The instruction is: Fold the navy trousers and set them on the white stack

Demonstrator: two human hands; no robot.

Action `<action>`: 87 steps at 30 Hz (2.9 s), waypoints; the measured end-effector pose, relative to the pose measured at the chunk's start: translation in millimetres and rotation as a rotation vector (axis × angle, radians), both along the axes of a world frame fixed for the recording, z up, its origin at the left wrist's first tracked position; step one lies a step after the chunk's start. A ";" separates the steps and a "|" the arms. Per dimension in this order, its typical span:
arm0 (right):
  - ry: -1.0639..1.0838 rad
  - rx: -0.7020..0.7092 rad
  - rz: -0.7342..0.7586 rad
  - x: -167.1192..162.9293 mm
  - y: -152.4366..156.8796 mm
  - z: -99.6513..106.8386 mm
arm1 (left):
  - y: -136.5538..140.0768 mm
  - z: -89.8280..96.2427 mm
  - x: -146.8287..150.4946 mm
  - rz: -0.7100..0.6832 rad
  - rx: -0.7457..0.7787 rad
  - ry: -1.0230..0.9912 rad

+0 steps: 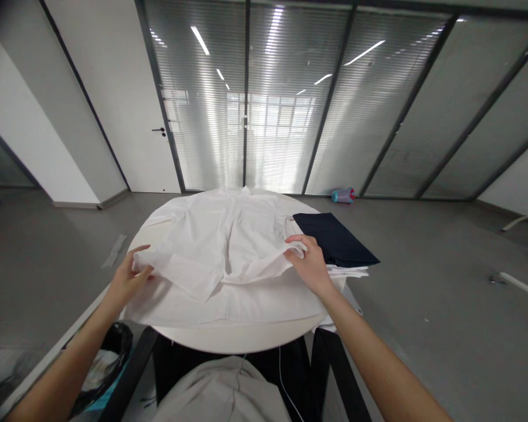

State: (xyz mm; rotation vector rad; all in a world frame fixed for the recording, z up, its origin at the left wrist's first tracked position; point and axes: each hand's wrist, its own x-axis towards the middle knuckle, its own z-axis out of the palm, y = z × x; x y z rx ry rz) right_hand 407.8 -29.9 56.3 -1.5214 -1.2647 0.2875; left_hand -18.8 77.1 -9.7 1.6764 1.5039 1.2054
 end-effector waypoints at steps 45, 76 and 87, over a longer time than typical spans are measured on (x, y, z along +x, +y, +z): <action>-0.492 -0.458 0.313 -57.7 -30.2 -36.3 | -55.5 24.0 -4.5 -0.659 0.549 0.813; -0.924 -0.074 0.518 -105.2 -42.6 -39.2 | -95.0 -4.1 84.9 -0.693 0.739 0.861; -0.874 -0.153 0.635 -111.9 -54.0 -48.2 | -95.0 14.4 71.4 -0.716 0.587 0.646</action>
